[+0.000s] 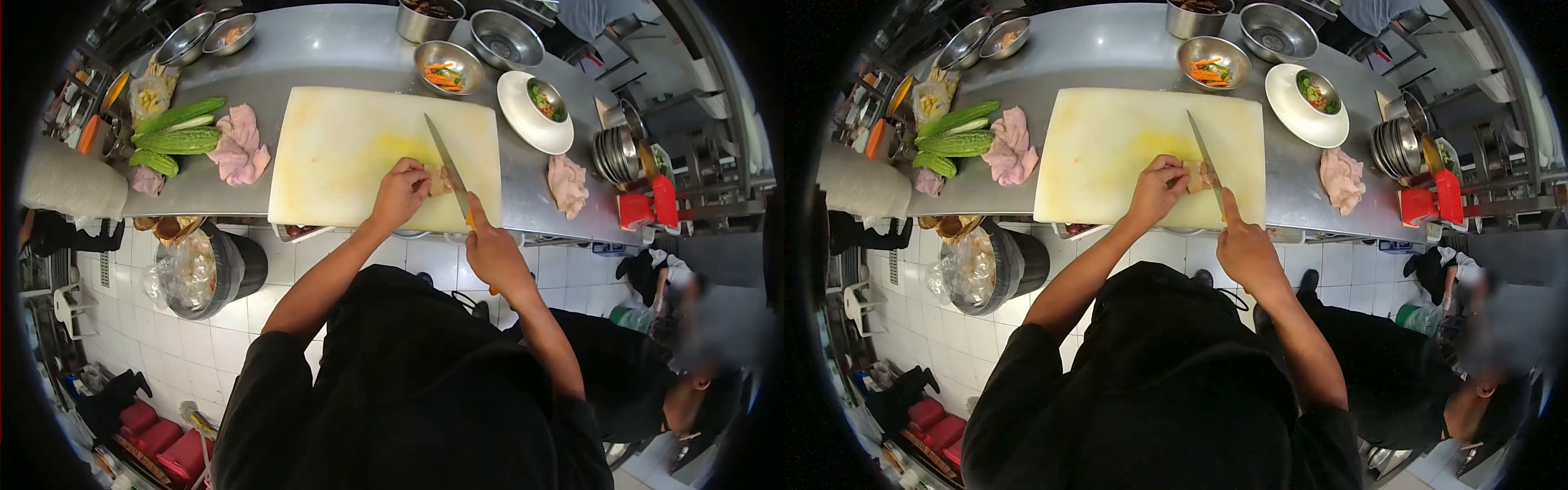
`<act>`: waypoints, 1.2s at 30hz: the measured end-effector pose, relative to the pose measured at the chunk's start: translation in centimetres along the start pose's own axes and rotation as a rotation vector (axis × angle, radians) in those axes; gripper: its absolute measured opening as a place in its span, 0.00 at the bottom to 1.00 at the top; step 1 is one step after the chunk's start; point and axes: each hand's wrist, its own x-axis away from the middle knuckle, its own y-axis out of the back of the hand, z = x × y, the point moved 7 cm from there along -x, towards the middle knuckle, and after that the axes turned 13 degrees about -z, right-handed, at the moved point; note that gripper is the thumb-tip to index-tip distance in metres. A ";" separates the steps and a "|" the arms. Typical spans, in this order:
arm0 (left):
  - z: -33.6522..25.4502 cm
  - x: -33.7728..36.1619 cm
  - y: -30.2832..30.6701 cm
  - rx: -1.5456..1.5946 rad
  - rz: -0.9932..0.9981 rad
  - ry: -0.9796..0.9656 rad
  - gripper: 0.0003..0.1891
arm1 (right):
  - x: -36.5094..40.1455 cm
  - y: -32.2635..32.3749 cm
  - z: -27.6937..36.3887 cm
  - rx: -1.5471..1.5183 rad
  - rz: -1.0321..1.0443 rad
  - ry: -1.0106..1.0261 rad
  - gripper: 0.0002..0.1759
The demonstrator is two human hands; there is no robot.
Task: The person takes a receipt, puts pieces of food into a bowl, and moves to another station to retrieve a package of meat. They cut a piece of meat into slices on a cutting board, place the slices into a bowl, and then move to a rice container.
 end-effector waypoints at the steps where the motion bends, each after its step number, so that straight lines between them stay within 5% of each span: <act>1: 0.1 0.0 0.0 0.010 -0.008 -0.001 0.06 | 0.0 -0.3 -0.3 -0.002 -0.018 0.009 0.37; 10: -0.7 0.0 0.5 -0.039 -0.048 -0.136 0.05 | -1.7 -2.4 -0.4 0.052 -0.057 0.061 0.38; 14: 0.0 -0.6 0.3 -0.018 -0.049 -0.112 0.06 | -5.5 -4.7 -1.7 0.017 -0.169 0.117 0.39; 36: 0.1 -0.3 0.5 0.117 -0.060 -0.003 0.03 | -4.7 -2.8 0.0 0.020 -0.061 0.069 0.40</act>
